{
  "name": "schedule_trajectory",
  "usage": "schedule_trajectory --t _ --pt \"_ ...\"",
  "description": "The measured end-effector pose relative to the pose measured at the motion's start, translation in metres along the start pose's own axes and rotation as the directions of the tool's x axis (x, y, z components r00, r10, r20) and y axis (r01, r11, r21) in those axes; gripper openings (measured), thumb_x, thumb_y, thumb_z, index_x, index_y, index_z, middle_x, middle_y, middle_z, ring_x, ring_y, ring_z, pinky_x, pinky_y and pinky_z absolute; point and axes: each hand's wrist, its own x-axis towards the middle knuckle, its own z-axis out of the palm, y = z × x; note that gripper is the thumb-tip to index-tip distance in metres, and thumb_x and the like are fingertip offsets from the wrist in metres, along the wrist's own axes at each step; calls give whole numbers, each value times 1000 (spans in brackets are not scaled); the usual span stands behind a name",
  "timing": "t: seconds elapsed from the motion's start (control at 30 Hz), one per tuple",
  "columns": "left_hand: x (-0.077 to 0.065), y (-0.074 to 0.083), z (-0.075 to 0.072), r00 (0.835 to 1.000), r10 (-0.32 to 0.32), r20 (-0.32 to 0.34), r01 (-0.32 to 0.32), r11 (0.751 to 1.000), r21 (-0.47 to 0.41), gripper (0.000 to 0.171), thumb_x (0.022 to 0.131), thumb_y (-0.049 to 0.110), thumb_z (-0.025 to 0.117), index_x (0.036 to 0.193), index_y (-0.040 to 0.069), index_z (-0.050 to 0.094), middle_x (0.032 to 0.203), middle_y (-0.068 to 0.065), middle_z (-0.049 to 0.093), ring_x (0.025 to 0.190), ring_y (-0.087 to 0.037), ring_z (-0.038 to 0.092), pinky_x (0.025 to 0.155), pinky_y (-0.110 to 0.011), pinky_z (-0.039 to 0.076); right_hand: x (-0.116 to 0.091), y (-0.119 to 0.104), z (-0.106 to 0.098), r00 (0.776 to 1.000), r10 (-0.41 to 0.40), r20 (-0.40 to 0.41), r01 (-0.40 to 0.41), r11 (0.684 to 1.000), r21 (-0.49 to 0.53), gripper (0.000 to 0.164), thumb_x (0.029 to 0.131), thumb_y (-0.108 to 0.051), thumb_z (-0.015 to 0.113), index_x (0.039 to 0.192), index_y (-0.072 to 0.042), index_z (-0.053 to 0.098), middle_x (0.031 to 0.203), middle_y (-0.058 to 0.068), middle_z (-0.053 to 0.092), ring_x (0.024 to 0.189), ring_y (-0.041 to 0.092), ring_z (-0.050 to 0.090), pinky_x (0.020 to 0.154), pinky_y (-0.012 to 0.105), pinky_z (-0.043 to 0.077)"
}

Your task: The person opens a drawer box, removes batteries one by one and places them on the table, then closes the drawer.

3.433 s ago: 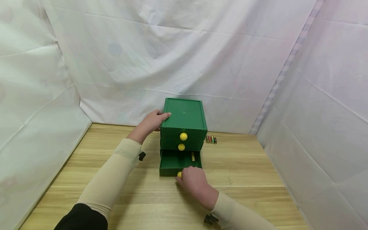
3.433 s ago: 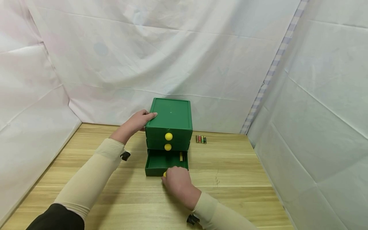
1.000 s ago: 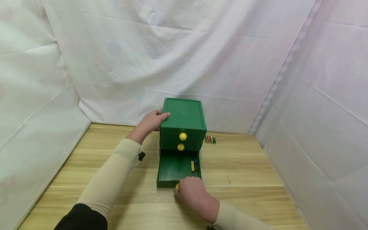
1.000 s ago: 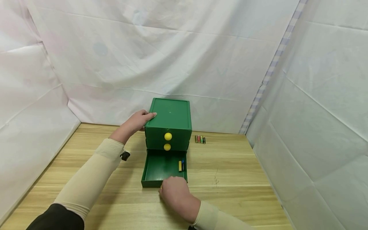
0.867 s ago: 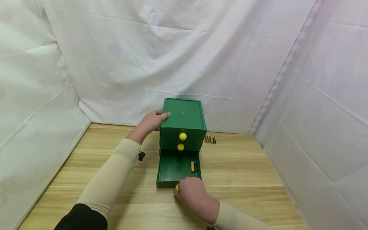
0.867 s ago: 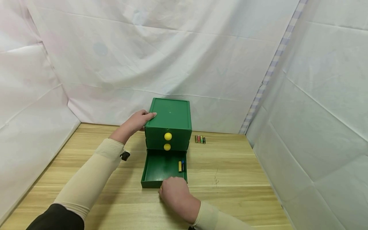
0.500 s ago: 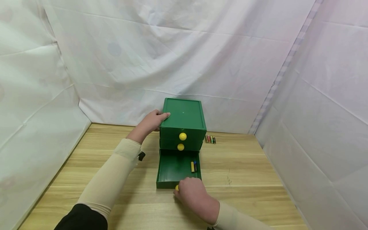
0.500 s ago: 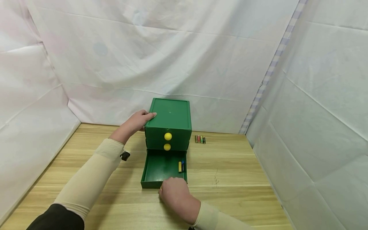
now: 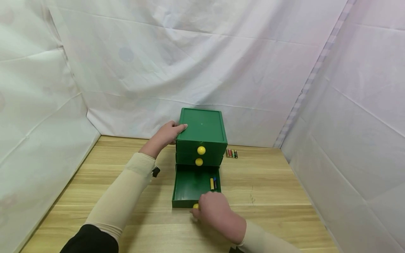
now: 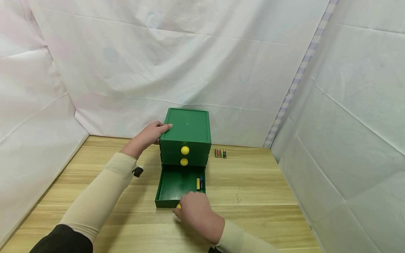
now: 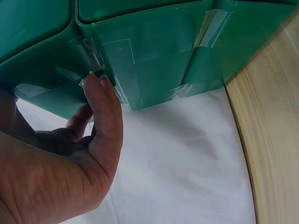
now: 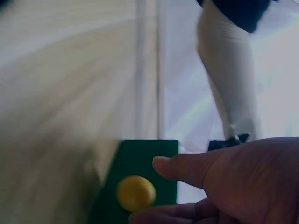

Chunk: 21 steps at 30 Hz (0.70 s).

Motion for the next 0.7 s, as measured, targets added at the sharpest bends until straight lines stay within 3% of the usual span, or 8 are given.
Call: schedule_trajectory --t 0.13,0.3,0.43,0.57,0.7 --pt "-1 0 0 1000 2 -3 -2 1000 1 76 110 64 57 154 3 49 140 -19 59 120 -35 62 111 -59 54 6 12 -13 998 -35 -49 39 996 84 65 102 -55 79 56 -21 48 49 -11 37 45 8 39 42 26 32" --pt "-2 1 0 1000 5 -7 -5 1000 12 75 111 64 57 153 3 49 138 -19 59 120 -35 63 109 -57 56 17 27 -26 988 -42 -146 59 992 112 50 103 -42 81 64 -20 59 57 -10 47 51 7 44 45 26 38" --pt "-2 1 1 1000 4 -3 -4 1000 19 78 111 65 56 156 3 47 140 -18 59 122 -35 63 108 -54 57 26 37 -34 977 -97 -190 110 992 59 39 103 -34 83 75 -17 61 62 -7 49 54 10 46 48 28 41" --pt "-2 1 0 1000 -4 -7 4 1000 22 79 111 66 55 157 3 46 140 -18 59 123 -34 64 107 -53 57 37 45 -39 963 -215 -164 208 976 -59 30 102 -32 85 88 -13 65 71 -4 53 62 12 52 55 31 49" --pt "-2 2 0 1000 -9 -12 9 1000 24 78 111 66 55 157 3 47 139 -18 59 123 -34 64 107 -53 57 46 52 -37 953 -272 -131 245 950 -192 31 96 -36 89 102 -10 72 85 0 61 76 16 58 68 34 57"
